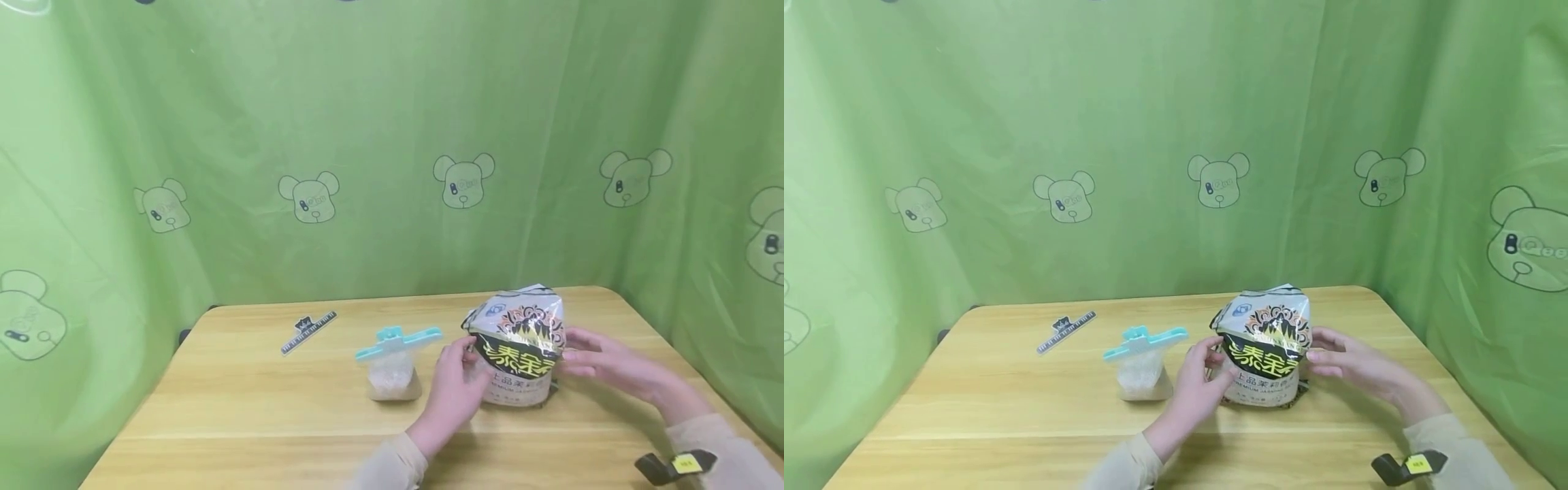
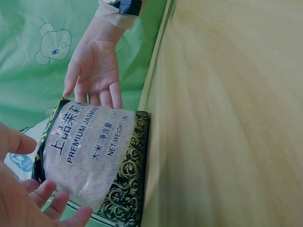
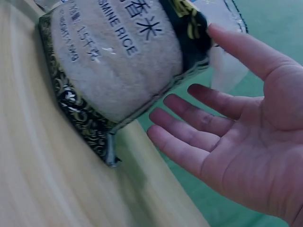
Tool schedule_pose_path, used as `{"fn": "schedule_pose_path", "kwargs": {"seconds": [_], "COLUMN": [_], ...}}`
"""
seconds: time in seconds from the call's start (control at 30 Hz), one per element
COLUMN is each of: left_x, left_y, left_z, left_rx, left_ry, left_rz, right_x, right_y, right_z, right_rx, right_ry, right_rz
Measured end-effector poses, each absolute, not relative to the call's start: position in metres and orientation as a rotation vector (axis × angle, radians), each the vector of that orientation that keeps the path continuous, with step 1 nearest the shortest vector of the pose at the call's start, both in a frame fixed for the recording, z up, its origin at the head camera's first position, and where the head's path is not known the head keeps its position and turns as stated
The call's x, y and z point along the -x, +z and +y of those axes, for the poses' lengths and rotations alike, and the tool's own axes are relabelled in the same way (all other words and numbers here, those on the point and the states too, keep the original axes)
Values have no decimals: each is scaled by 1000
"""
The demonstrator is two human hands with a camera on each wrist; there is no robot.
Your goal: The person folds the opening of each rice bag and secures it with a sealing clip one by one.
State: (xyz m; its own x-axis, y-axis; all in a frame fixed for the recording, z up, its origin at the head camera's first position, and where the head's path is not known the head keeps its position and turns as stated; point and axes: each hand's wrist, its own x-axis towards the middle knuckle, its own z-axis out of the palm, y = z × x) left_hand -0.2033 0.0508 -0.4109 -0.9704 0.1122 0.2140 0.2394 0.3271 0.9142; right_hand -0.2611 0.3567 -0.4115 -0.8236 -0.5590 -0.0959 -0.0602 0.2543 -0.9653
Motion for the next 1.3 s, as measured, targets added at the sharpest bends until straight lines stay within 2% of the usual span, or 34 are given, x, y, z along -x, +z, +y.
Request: {"fn": "schedule_pose_path", "kwargs": {"seconds": [0.3, 0.47, 0.67, 0.87, 1.03, 1.3], "left_x": [199, 196, 199, 209, 223, 247], "left_y": [-398, -381, -357, -336, -322, -324], "left_z": [49, 46, 42, 38, 36, 44], "left_rx": [357, 432, 519, 511, 407, 254], "left_ry": [-1715, -1750, -1696, -1624, -1630, -1801], "left_rz": [-2474, -2408, -2317, -2309, -2284, -2256], "right_x": [264, 256, 244, 240, 245, 256], "right_y": [-396, -381, -356, -335, -324, -316], "right_z": [373, 372, 347, 317, 296, 260], "right_rx": [792, 716, 551, 644, 647, 813], "right_ry": [-1803, -1733, -1604, -1634, -1510, -1210], "right_rz": [1983, 2346, 2914, 3008, 3003, 3094]}}
